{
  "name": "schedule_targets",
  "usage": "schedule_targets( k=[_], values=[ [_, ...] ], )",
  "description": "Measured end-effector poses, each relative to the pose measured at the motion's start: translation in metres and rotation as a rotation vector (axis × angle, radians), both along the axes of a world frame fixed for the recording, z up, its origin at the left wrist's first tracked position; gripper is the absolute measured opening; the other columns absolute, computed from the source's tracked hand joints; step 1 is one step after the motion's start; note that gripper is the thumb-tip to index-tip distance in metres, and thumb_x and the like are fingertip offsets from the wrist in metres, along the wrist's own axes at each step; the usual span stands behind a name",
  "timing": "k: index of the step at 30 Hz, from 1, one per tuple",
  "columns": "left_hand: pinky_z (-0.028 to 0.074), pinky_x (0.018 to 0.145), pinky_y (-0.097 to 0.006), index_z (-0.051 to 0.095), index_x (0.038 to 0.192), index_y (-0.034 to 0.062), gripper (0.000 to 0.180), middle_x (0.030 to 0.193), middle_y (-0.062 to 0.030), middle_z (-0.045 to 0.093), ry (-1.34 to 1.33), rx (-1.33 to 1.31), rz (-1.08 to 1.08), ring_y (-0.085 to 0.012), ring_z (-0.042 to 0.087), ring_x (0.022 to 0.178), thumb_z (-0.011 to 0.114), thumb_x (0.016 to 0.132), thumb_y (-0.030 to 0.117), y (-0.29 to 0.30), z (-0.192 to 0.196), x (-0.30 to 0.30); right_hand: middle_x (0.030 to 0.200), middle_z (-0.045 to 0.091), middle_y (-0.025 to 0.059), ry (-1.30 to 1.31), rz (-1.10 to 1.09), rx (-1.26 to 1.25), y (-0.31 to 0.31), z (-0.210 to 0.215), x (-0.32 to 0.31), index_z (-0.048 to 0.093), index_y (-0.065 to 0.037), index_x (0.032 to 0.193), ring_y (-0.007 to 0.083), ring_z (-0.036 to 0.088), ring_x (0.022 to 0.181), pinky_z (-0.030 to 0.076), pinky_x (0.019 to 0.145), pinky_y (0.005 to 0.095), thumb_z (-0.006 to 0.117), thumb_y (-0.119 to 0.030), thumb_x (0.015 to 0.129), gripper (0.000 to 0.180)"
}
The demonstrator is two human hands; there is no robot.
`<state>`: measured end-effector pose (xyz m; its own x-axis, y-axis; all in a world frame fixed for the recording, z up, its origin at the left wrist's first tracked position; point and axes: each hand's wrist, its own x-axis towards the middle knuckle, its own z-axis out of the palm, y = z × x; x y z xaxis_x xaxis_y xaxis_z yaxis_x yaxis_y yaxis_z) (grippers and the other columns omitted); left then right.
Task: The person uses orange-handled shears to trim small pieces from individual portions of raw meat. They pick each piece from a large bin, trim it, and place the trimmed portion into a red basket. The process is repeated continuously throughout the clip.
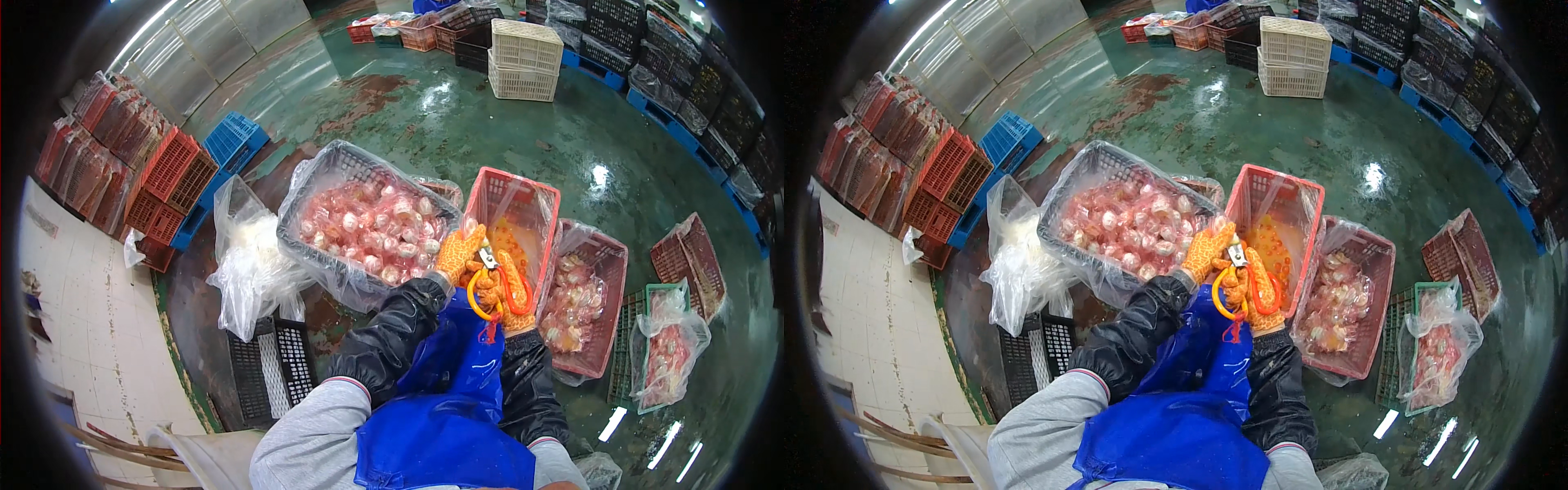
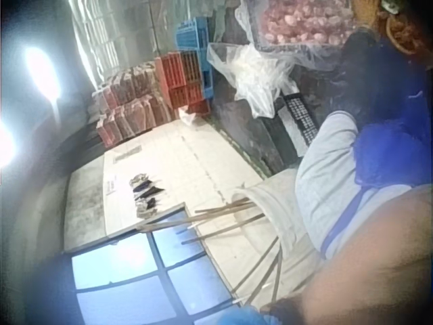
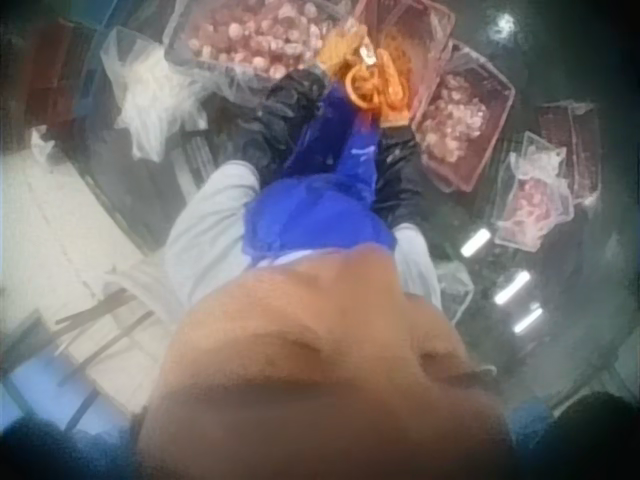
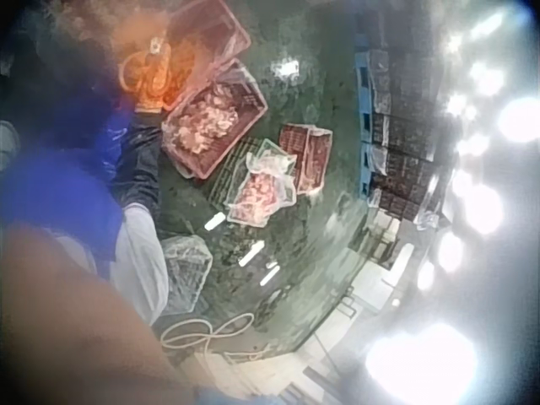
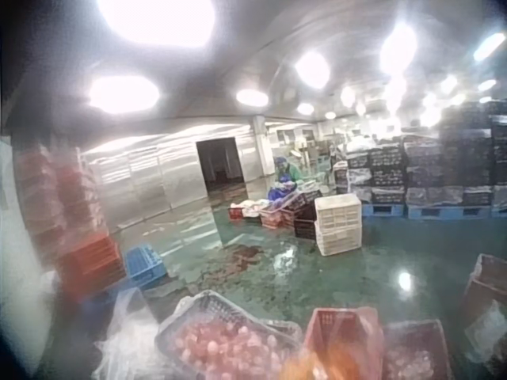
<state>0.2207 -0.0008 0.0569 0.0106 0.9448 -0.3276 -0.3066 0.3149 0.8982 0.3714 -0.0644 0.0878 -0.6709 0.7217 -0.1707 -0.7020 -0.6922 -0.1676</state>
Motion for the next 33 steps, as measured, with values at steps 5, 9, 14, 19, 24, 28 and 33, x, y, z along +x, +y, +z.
schedule_targets(
  k=[5, 9, 14, 19, 24, 28, 33],
  values=[
    [0.037, 0.037, -0.026, 0.055, 0.088, 0.0099, 0.032, 0.061, 0.0000, 0.048, -0.377, -0.104, -0.215, -0.0099, 0.044, 0.046, 0.053, 0.086, 0.042, -0.013, 0.032, 0.003, 0.068, 0.050, 0.0100, 0.108, 0.128, -0.048, 0.003, -0.001, 0.009, 0.039, 0.007, 0.122, 0.0185, 0.048, 0.047, 0.044, 0.042, 0.0265, 0.037, -0.040, 0.092, 0.057],
    [0.043, 0.085, -0.032, 0.045, 0.118, -0.0017, 0.047, 0.112, -0.0116, 0.050, 0.161, 0.269, -0.064, -0.0196, 0.048, 0.105, 0.054, 0.087, 0.032, -0.046, 0.038, -0.011, 0.077, 0.052, 0.0119, 0.162, -0.150, -0.001, -0.010, -0.020, 0.053, 0.039, 0.007, 0.122, 0.0181, 0.052, 0.062, 0.046, 0.053, 0.0271, 0.038, -0.037, 0.093, 0.053],
    [0.031, 0.098, -0.041, 0.036, 0.128, -0.0008, 0.074, 0.127, -0.0218, 0.040, 1.118, 0.324, 0.235, -0.0345, 0.039, 0.117, 0.067, 0.073, 0.039, -0.057, 0.007, -0.098, 0.102, 0.056, 0.0140, -0.069, -0.488, -0.047, -0.044, -0.099, 0.126, 0.047, 0.003, 0.114, 0.0242, 0.051, 0.093, 0.041, 0.085, 0.0328, 0.043, -0.022, 0.089, 0.035],
    [0.022, 0.102, -0.045, 0.029, 0.134, 0.0080, 0.074, 0.136, -0.0184, 0.030, 1.896, 0.440, 0.350, -0.0369, 0.026, 0.126, 0.062, 0.073, 0.033, -0.033, 0.022, -0.185, 0.117, 0.051, 0.0127, -0.377, -0.479, 0.120, -0.098, -0.122, 0.164, 0.047, -0.004, 0.115, 0.0213, 0.049, 0.105, 0.041, 0.090, 0.0334, 0.038, -0.021, 0.092, 0.030],
    [0.013, 0.103, -0.055, 0.031, 0.135, 0.0153, 0.065, 0.139, -0.0155, 0.027, 2.199, 0.277, -0.031, -0.0343, 0.021, 0.130, 0.051, 0.078, 0.039, 0.017, 0.009, -0.236, 0.115, 0.053, 0.0131, -0.375, -0.511, -0.019, -0.109, -0.095, 0.140, 0.046, -0.003, 0.116, 0.0209, 0.055, 0.098, 0.045, 0.085, 0.0346, 0.042, -0.026, 0.091, 0.034],
    [0.027, 0.097, -0.053, 0.061, 0.104, 0.0106, 0.035, 0.114, -0.0116, 0.056, 2.226, 0.157, -0.203, -0.0318, 0.044, 0.115, 0.046, 0.082, 0.033, 0.048, -0.003, -0.230, 0.101, 0.056, 0.0167, -0.745, -0.543, 0.167, -0.105, -0.076, 0.111, 0.047, -0.002, 0.113, 0.0236, 0.057, 0.087, 0.049, 0.073, 0.0321, 0.039, -0.028, 0.093, 0.034],
    [0.044, 0.061, -0.037, 0.058, 0.079, 0.0051, 0.018, 0.075, -0.0067, 0.062, 0.949, 0.315, 0.375, -0.0233, 0.060, 0.073, 0.054, 0.084, 0.022, 0.011, 0.037, -0.199, 0.088, 0.059, 0.0130, -0.745, -0.234, 0.192, -0.075, -0.059, 0.091, 0.050, -0.003, 0.115, 0.0212, 0.057, 0.078, 0.048, 0.066, 0.0306, 0.049, -0.029, 0.089, 0.037]
  ],
)
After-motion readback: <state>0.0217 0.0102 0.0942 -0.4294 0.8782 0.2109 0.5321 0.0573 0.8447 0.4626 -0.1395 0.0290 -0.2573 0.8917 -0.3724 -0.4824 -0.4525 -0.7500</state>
